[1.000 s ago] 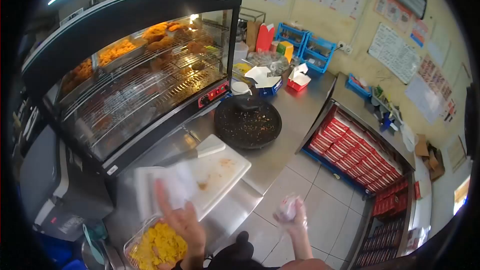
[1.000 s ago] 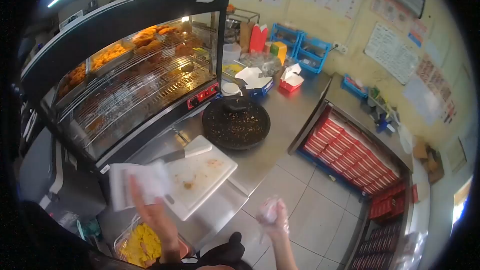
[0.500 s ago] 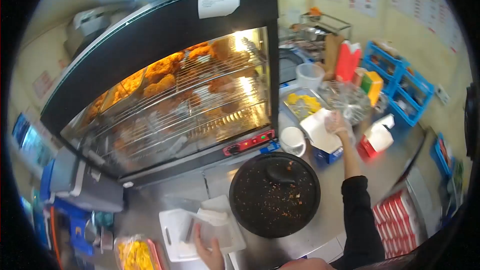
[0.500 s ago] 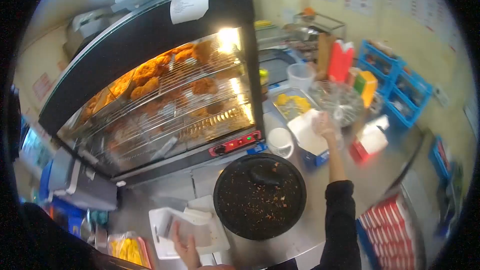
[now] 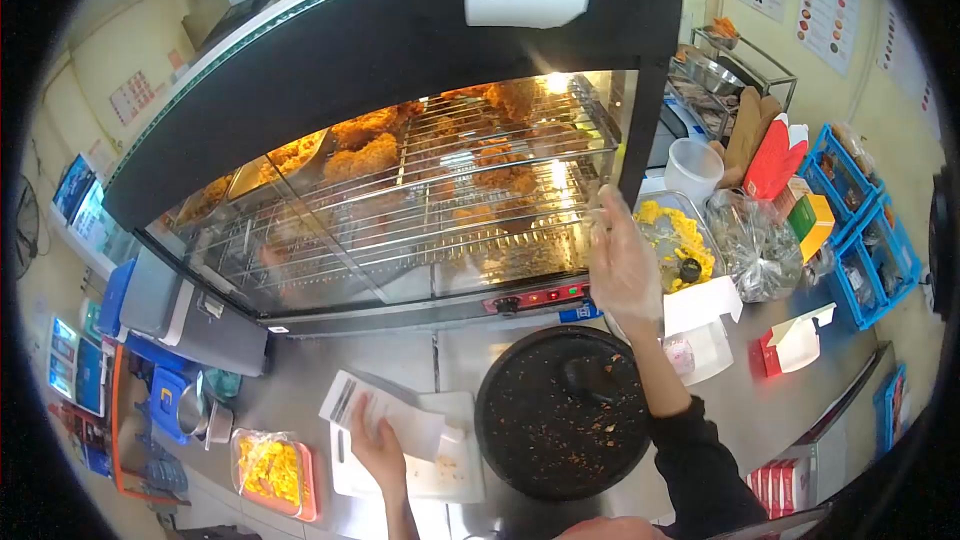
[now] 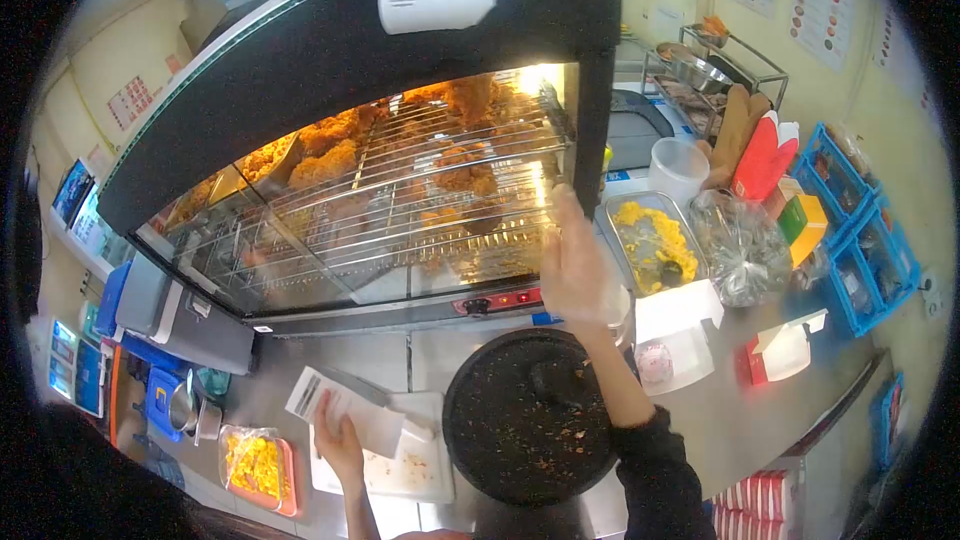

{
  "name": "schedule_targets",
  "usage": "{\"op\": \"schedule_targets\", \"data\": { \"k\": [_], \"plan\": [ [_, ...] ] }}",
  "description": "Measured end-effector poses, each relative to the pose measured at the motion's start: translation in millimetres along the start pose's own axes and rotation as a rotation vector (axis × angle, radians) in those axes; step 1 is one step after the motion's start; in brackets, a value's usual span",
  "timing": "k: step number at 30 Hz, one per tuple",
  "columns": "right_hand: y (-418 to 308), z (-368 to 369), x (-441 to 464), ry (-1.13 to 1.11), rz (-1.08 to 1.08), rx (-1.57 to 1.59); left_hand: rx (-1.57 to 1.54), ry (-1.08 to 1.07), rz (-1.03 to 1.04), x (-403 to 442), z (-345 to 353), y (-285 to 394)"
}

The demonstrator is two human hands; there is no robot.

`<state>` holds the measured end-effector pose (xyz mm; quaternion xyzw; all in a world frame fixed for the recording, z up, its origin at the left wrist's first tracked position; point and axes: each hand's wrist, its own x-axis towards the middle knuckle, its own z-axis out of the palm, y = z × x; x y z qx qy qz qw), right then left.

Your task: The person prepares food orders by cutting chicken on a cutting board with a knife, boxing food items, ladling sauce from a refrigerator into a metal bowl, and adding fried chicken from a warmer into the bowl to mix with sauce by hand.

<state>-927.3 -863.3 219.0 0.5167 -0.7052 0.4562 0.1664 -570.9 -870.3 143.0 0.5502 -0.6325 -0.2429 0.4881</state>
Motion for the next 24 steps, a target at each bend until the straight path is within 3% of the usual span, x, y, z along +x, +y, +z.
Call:
{"op": "schedule_targets", "data": {
  "k": [1,3,4,7,9,10,13,14,15,17,18,19,20,21,24],
  "plan": [
    [-5,16,9,0.031,0.205,0.071,-0.009,-0.006,0.006,16,-1,-5],
    [-13,41,15,0.084,0.402,0.135,0.016,-0.025,0.126,53,-2,-15],
    [-13,50,15,0.215,0.363,0.147,0.193,-0.028,0.148,75,-4,-17],
    [-46,53,26,0.229,0.450,-0.009,0.317,0.085,0.279,147,-5,-35],
    [-28,64,32,0.431,0.384,0.081,0.339,0.187,0.336,194,-3,-30],
    [-14,71,36,0.491,0.344,-0.137,0.335,0.242,0.342,213,-2,-28],
    [-61,65,38,0.291,0.368,-0.111,0.426,0.297,0.452,254,1,-27],
    [-52,75,35,0.234,0.242,-0.403,0.414,0.295,0.447,258,0,-31],
    [-56,77,30,0.240,0.232,-0.410,0.417,0.297,0.462,263,-2,-34],
    [-67,85,25,0.033,0.218,0.189,0.412,0.312,0.472,273,-5,-38],
    [-76,86,32,0.032,0.206,0.186,0.384,0.300,0.244,276,-10,-38],
    [-90,83,36,0.060,-0.052,0.069,0.358,0.281,0.023,282,-15,-43],
    [-106,76,40,0.090,-0.305,-0.046,0.370,0.449,0.293,294,-22,-63],
    [-125,61,50,0.030,-0.188,-0.244,0.345,0.497,0.309,309,-31,-81],
    [-112,56,115,0.169,-0.226,-0.408,0.391,0.517,0.395,331,-56,-107]
  ]
}}
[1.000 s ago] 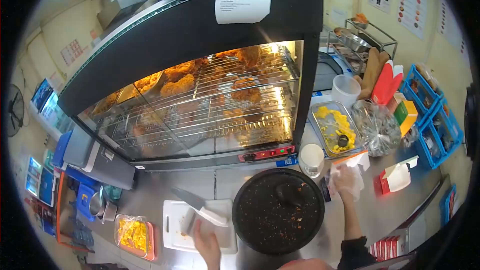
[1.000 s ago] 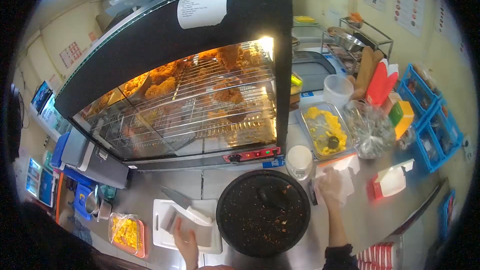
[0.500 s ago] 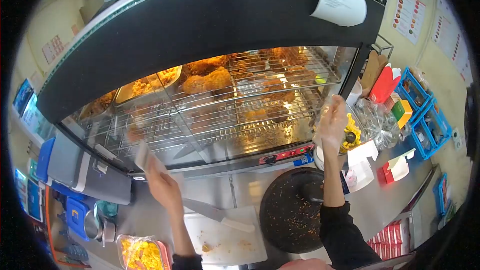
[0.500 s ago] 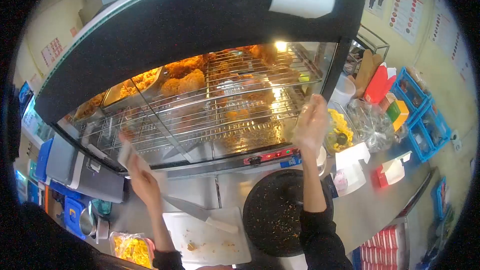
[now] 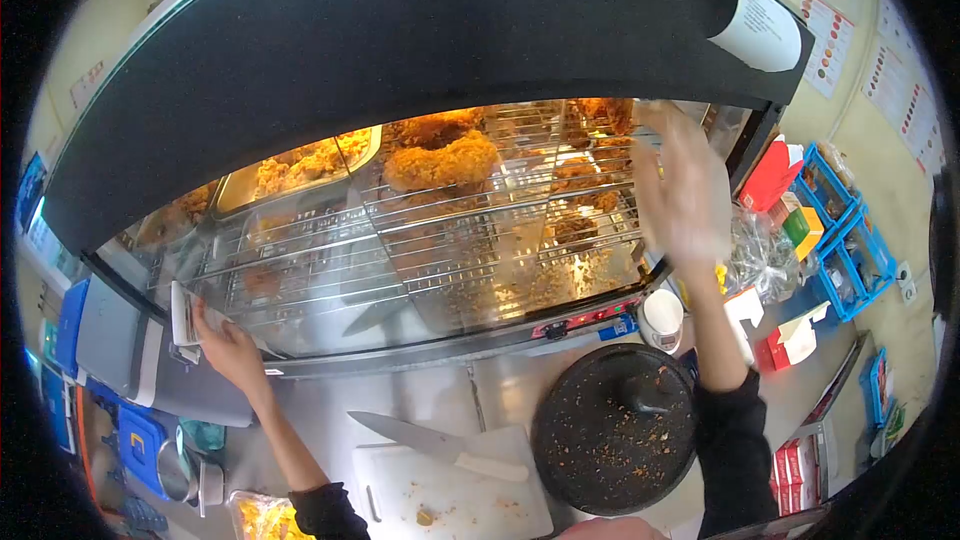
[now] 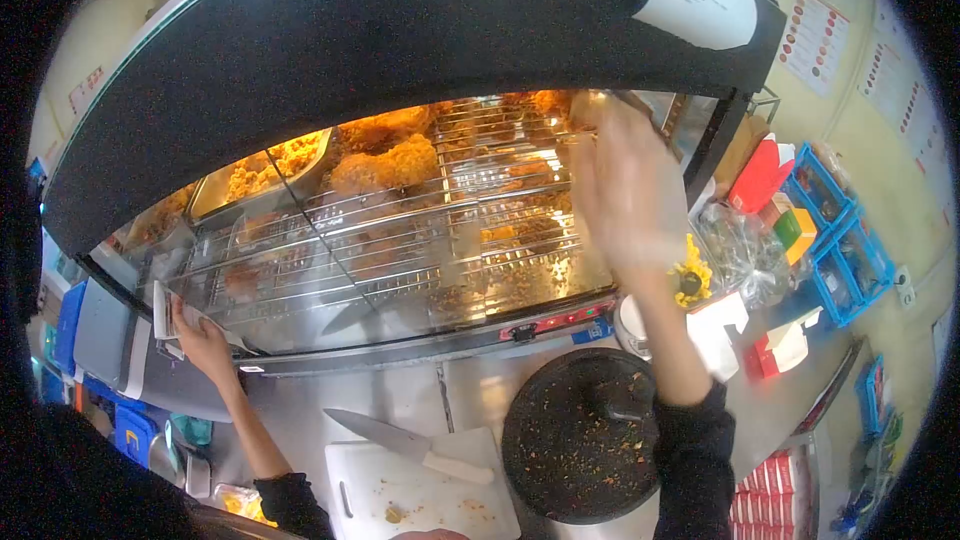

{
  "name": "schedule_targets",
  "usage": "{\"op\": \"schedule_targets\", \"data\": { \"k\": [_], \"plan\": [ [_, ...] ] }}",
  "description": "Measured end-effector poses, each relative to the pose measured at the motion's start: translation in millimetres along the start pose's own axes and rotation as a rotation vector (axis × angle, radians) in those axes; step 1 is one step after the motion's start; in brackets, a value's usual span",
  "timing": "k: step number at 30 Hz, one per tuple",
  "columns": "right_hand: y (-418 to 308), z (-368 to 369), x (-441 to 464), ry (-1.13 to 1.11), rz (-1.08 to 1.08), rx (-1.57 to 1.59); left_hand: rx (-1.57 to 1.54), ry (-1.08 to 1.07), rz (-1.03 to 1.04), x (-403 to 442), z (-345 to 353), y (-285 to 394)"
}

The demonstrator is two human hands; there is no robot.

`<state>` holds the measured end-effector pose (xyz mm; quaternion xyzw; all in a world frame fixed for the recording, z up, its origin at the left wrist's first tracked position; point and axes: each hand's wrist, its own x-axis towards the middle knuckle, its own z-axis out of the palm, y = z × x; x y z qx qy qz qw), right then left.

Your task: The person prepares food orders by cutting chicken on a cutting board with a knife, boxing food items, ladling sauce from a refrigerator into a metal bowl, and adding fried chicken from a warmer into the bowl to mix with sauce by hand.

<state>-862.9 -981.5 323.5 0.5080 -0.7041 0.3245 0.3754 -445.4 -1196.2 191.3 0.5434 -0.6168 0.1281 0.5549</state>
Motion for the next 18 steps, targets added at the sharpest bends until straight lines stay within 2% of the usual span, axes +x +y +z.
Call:
{"op": "schedule_targets", "data": {
  "k": [1,3,5,7,10,12,14,15,16,18],
  "plan": [
    [9,15,16,-0.127,-0.138,-0.231,-0.008,-0.036,-0.065,3,-2,-4],
    [61,106,46,-0.315,-0.067,-0.359,-0.016,-0.068,-0.135,6,-5,-14],
    [66,134,65,-0.366,0.139,-0.249,-0.037,-0.053,-0.111,4,-1,-24],
    [73,117,68,-0.452,0.181,-0.305,-0.039,-0.060,-0.136,3,0,-25],
    [37,49,56,-0.650,0.246,-0.365,-0.010,-0.068,-0.129,-1,9,-39],
    [7,17,32,-0.497,0.228,-0.222,0.001,-0.091,-0.135,1,4,-33],
    [-3,7,-11,-0.109,0.127,0.192,-0.006,-0.178,-0.149,-1,0,-3],
    [-15,2,-44,-0.057,0.117,0.343,-0.071,-0.109,-0.004,-8,9,-9],
    [-27,-3,-77,-0.007,0.101,0.493,-0.050,-0.192,-0.113,-11,4,9],
    [-77,-37,-163,-0.390,0.383,0.945,-0.152,-0.147,0.056,-29,5,40]
  ]
}}
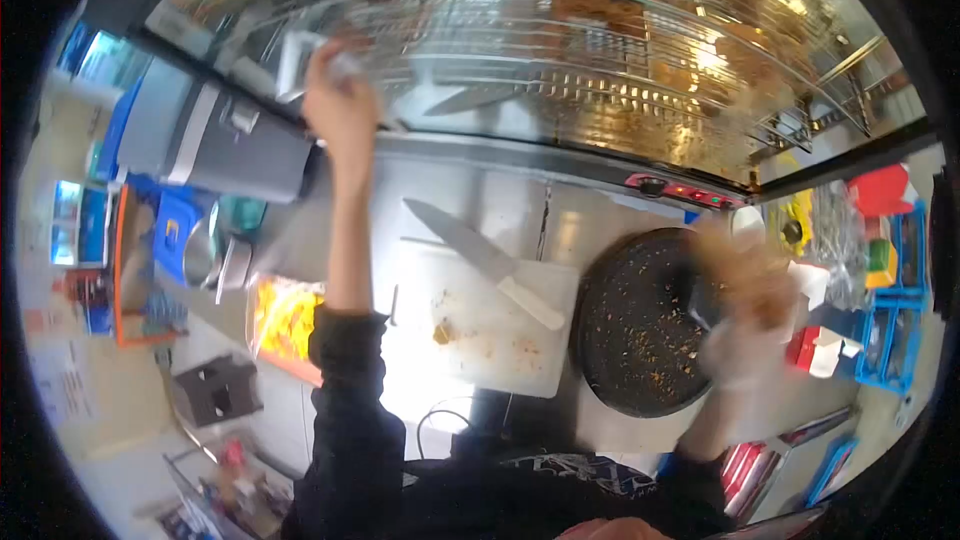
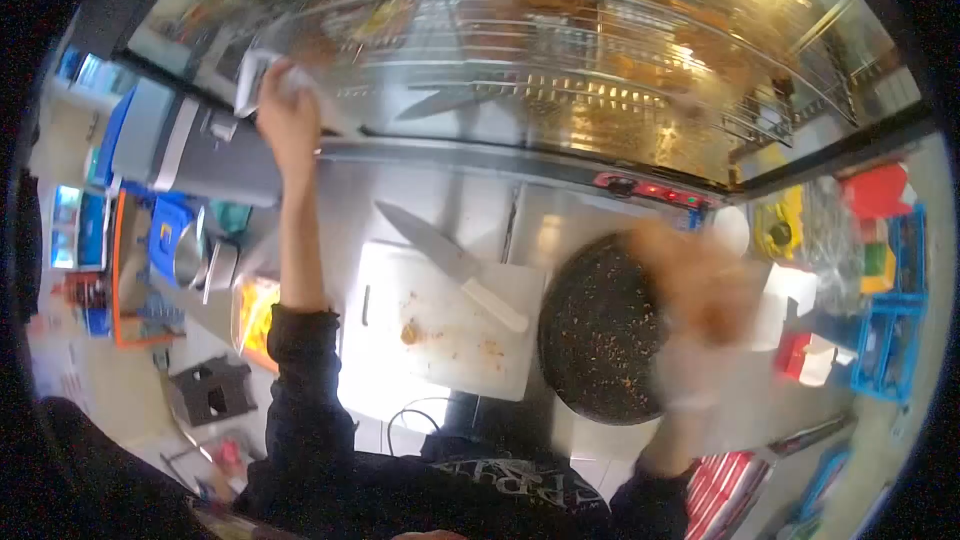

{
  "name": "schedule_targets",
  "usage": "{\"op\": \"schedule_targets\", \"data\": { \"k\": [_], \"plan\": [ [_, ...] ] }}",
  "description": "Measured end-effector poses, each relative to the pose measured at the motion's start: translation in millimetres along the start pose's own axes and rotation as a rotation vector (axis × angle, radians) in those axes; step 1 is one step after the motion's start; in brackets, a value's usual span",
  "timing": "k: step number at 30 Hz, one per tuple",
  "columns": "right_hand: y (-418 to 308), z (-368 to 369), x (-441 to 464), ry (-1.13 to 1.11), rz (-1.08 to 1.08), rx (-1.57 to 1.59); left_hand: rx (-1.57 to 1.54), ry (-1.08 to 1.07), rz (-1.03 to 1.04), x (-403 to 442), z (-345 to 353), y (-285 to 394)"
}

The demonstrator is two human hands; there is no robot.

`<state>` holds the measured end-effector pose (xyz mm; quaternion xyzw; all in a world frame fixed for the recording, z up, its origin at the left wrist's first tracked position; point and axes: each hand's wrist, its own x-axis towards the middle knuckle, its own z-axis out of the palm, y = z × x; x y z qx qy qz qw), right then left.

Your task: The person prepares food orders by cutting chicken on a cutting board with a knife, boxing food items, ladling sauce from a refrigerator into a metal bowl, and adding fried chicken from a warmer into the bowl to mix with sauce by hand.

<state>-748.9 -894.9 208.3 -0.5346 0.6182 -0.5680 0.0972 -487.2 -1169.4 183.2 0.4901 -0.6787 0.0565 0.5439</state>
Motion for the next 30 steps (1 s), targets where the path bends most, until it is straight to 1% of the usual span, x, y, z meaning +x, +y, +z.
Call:
{"op": "schedule_targets", "data": {
  "k": [1,2,3,4,5,7,9,10,11,12,13,14,15,16,17,19,20,21,23,24,25,27,28,29,30],
  "plan": [
    [8,12,-42,-0.146,0.178,0.221,-0.022,-0.028,-0.043,-2,2,21],
    [33,23,-80,-0.303,0.275,0.483,-0.048,-0.065,-0.083,-7,2,37],
    [20,61,-108,-0.264,0.543,0.889,-0.030,-0.073,-0.081,-12,5,44],
    [42,90,-148,-0.467,0.660,0.909,-0.068,-0.083,-0.043,-14,9,50],
    [62,131,-186,-0.548,0.479,0.632,-0.103,-0.097,-0.008,-21,11,58],
    [56,170,-213,-0.628,0.301,0.383,-0.130,-0.259,-0.205,-27,6,90],
    [40,186,-211,-0.532,-0.231,-0.021,-0.012,-0.163,-0.012,-39,21,96],
    [44,192,-235,-0.607,-0.215,-0.057,-0.002,-0.167,-0.013,-46,24,98],
    [38,184,-232,-0.612,-0.215,-0.057,-0.066,-0.237,-0.040,-47,26,103],
    [30,166,-221,-0.674,-0.147,0.050,-0.137,-0.299,-0.073,-46,27,110],
    [29,153,-214,-0.737,-0.078,0.151,-0.145,-0.288,-0.086,-44,27,118],
    [35,145,-219,-0.751,-0.078,0.136,-0.233,-0.324,-0.082,-42,24,126],
    [40,139,-224,-0.694,0.040,-0.008,-0.322,-0.365,-0.075,-44,22,129],
    [43,136,-227,-0.661,0.105,-0.091,-0.309,-0.391,-0.043,-44,27,124],
    [45,134,-228,-0.631,0.172,-0.171,-0.326,-0.397,-0.056,-44,23,120],
    [39,137,-206,-0.741,-0.070,-0.578,-0.483,-0.485,-0.019,-39,10,112],
    [20,136,-199,-0.720,-0.037,-0.571,-0.514,-0.480,0.050,-37,4,104],
    [16,144,-209,-0.737,-0.035,-0.588,-0.525,-0.476,0.029,-40,-6,96],
    [5,164,-234,-0.528,0.002,-0.552,-0.499,-0.356,0.102,-46,-36,78],
    [-16,182,-215,-0.782,0.326,-0.387,-0.416,-0.364,0.119,-47,-47,61],
    [-15,196,-223,-0.771,0.336,-0.393,-0.470,-0.394,0.032,-54,-63,50],
    [0,220,-242,-0.664,0.055,-0.565,-0.536,-0.444,-0.087,-71,-111,40],
    [-4,219,-235,-0.640,0.053,-0.574,-0.548,-0.466,-0.112,-81,-129,33],
    [-8,210,-226,-0.716,0.111,-0.492,-0.527,-0.512,-0.166,-94,-146,25],
    [0,200,-221,-0.688,0.067,-0.523,-0.501,-0.563,-0.224,-108,-160,15]
  ]
}}
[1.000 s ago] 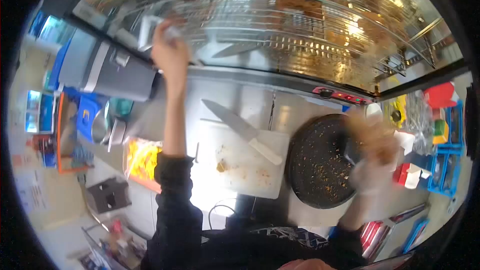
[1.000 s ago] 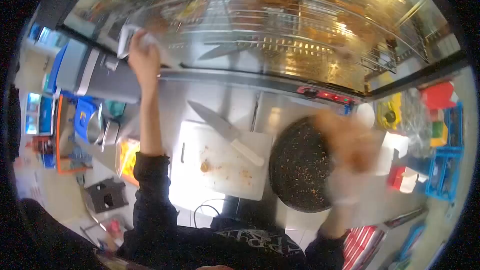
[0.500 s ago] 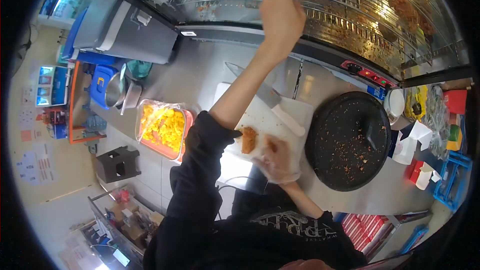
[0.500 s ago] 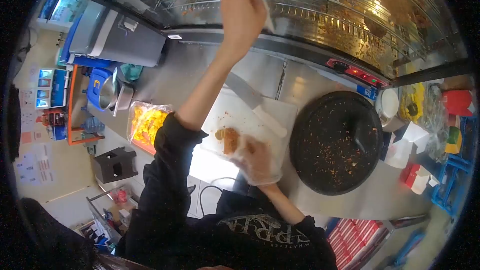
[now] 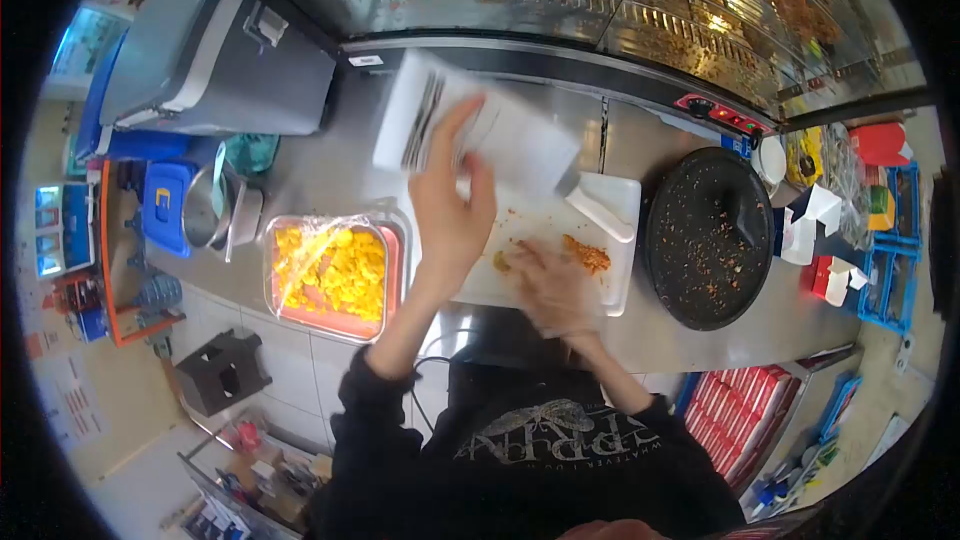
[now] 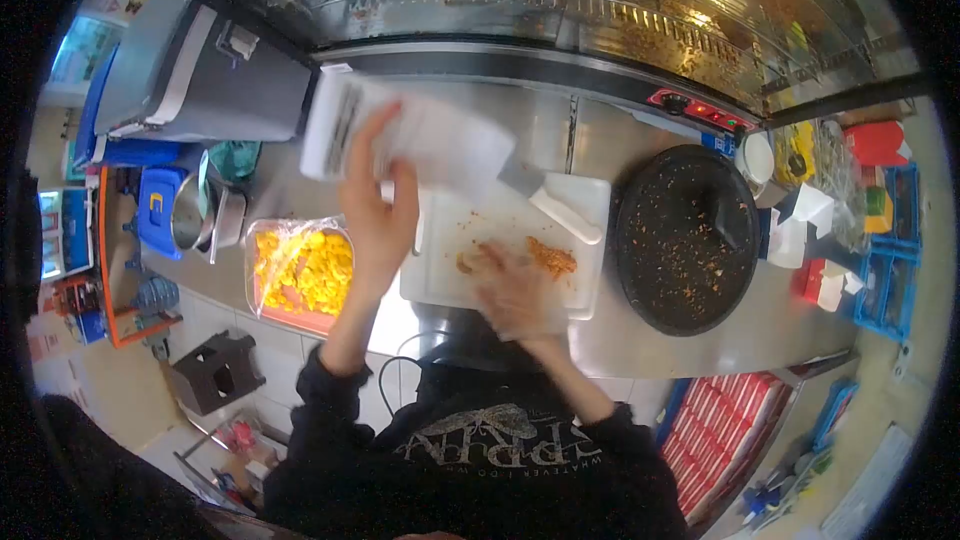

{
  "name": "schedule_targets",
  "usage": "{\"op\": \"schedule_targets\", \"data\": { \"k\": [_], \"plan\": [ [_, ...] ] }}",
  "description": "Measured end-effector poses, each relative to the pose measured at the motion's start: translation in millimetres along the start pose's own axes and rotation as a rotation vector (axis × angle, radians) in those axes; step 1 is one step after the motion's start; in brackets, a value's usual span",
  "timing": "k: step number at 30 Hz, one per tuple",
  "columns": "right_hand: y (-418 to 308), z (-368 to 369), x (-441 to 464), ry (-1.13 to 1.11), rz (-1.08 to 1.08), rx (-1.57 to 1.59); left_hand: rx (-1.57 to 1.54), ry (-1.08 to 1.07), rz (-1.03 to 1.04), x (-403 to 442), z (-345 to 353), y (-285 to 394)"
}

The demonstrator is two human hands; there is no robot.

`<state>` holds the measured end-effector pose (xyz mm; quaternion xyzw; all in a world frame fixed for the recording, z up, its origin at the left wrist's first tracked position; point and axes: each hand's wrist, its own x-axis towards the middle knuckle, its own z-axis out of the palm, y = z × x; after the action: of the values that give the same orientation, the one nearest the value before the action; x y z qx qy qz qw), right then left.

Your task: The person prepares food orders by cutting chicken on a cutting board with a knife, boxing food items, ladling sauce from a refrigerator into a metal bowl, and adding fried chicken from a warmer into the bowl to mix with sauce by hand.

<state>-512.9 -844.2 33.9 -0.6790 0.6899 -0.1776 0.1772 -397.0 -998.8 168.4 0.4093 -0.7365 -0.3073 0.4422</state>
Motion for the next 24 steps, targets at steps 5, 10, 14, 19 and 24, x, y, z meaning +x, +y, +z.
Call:
{"op": "schedule_targets", "data": {
  "k": [5,10,14,19,24],
  "plan": [
    [98,-8,35,0.082,0.123,-0.280,-0.110,0.049,-0.271,-54,16,-67],
    [40,-56,48,-0.336,0.422,-0.189,0.352,-0.199,-0.329,-25,35,-85],
    [-44,-97,-24,-0.489,0.704,0.000,0.193,-0.079,0.175,-26,64,-82],
    [-68,-87,-45,-0.584,0.892,0.047,-0.040,-0.680,0.057,-75,122,-108],
    [-48,-5,-72,-0.484,1.014,0.373,0.029,-0.726,0.051,-93,118,-127]
  ]
}}
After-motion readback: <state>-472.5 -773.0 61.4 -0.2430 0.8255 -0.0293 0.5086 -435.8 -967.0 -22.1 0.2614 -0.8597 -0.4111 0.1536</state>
